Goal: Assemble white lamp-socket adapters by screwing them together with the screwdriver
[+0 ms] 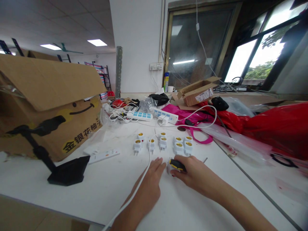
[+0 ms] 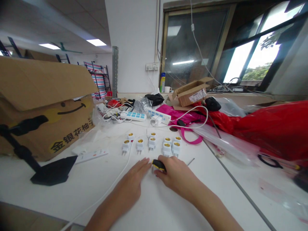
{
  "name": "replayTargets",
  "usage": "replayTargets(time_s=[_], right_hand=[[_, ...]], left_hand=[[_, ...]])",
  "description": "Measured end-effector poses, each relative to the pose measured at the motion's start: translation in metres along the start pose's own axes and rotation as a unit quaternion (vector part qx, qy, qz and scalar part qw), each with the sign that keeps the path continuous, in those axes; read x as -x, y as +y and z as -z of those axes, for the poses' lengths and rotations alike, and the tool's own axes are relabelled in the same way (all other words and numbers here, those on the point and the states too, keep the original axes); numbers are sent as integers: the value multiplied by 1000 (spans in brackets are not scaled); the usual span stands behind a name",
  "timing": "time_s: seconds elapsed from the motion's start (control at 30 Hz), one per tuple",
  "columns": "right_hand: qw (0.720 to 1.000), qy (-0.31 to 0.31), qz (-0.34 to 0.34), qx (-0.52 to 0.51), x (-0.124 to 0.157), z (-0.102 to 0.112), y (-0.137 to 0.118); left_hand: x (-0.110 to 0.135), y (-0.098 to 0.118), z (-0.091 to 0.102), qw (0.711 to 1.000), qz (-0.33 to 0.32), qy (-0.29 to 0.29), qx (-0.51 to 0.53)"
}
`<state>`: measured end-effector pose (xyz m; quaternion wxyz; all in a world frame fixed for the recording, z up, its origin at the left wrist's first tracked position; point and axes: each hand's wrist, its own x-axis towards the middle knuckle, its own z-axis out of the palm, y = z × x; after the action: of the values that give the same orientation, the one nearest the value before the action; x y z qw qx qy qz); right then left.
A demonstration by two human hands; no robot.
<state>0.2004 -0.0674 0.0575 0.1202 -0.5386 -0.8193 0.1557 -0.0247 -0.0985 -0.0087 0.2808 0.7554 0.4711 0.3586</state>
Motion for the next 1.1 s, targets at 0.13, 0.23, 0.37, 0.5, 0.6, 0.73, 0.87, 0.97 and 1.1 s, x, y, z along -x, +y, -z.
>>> replayTargets(time_s=[0.13, 0.23, 0.37, 0.5, 0.6, 0.73, 0.87, 0.97, 1.1], right_hand=[[998, 1, 23, -51, 1, 3, 2], [995, 19, 32, -93, 1, 8, 0], [984, 64, 24, -166, 2, 20, -4], [961, 121, -10, -249, 4, 27, -1], [947, 137, -37, -288, 3, 26, 1], [959, 116, -10, -258, 0, 20, -9], [985, 44, 37, -162, -3, 8, -26], [996, 15, 54, -69, -5, -1, -33], [998, -1, 57, 36, -5, -2, -36]], left_hand=[[1, -4, -3, 1000, -5, 10, 15], [1, -5, -4, 1000, -8, 14, 0], [0, -2, -4, 999, -3, 15, -28], [-1, 0, -4, 999, 10, -1, -49], [0, -3, -7, 999, 16, 6, -34], [3, -12, -13, 999, 7, 43, 17], [4, -17, -12, 998, -17, 63, -7], [4, -13, -5, 995, -24, 18, -91], [4, -12, 0, 988, -22, -13, -154]])
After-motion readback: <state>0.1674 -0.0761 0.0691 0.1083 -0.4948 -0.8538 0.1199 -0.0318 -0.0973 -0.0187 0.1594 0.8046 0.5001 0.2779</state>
